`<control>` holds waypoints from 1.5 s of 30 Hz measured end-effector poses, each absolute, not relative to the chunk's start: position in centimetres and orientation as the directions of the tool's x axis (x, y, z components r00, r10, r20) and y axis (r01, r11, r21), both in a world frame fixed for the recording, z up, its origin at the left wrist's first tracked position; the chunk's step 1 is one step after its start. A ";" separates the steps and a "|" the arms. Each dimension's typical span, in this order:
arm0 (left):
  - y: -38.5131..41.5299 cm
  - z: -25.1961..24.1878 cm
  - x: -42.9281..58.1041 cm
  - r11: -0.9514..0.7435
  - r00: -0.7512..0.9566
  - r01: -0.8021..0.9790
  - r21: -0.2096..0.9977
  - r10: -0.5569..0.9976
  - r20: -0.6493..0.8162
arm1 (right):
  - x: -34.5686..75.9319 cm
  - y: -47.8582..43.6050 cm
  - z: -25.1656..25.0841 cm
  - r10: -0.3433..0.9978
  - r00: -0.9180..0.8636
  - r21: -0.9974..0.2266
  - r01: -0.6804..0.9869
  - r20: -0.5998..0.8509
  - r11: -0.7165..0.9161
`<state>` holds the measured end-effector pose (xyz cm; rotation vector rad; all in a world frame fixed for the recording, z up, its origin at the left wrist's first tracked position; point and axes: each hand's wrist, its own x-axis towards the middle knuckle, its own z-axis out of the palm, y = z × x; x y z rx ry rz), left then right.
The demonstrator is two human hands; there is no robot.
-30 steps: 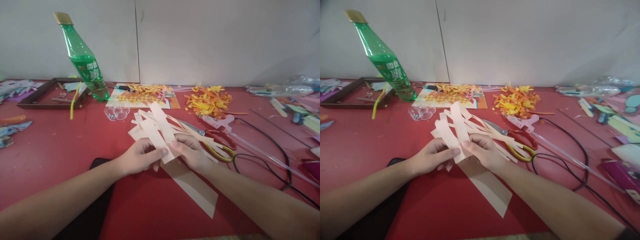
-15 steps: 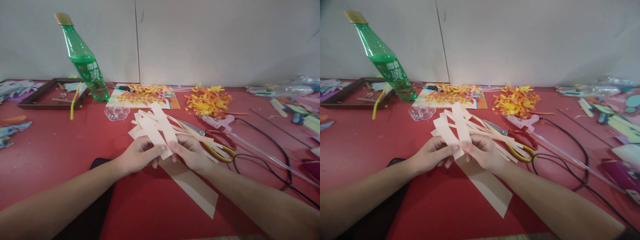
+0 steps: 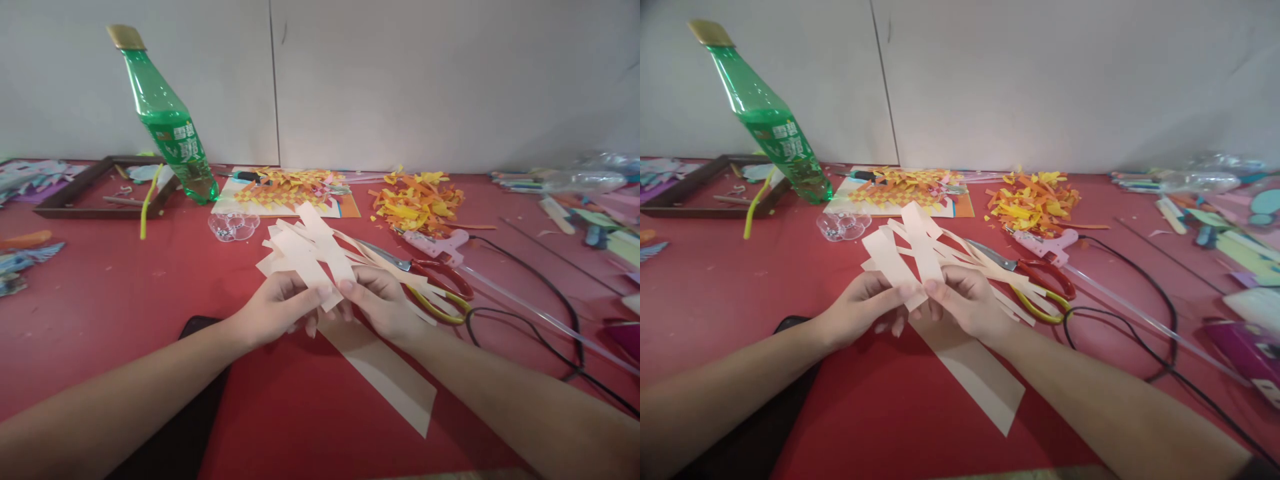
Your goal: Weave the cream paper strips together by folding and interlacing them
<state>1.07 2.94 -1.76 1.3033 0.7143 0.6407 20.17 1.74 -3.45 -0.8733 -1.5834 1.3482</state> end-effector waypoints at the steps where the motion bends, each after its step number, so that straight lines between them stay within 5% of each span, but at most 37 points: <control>1: 2.9 -1.7 1.1 0.148 0.646 -0.014 0.989 0.756 -0.104 | 20.1 1.7 -3.4 0.906 -0.391 -0.986 -0.025 0.162 0.166; 9: 2.9 -1.7 1.1 0.083 0.635 0.041 0.996 0.767 -0.090 | 20.0 1.5 -3.3 0.927 -0.349 -0.988 0.012 0.139 0.153; 15: 2.9 -1.9 0.9 0.104 0.584 0.100 0.989 0.799 -0.143 | 20.2 1.9 -3.7 0.944 -0.216 -0.966 0.008 0.250 0.258; 20: 2.6 -2.0 1.1 0.098 0.608 0.182 0.978 0.771 -0.190 | 20.1 1.4 -3.3 0.905 -0.277 -0.944 -0.028 0.324 0.329; 29: 2.6 -2.7 1.1 0.030 0.592 -0.104 0.994 0.805 0.037 | 20.0 0.6 -1.8 0.890 -0.333 -0.903 0.189 0.311 0.386; 40: 4.5 -1.3 0.1 0.185 0.253 -0.465 0.866 0.965 -0.070 | 22.1 2.1 -1.6 0.958 0.028 -0.958 -0.033 0.285 0.286; 45: 5.2 0.6 -1.8 0.219 0.175 -0.484 0.847 0.973 -0.151 | 23.6 1.9 -0.8 0.985 -0.085 -0.986 0.072 0.147 0.153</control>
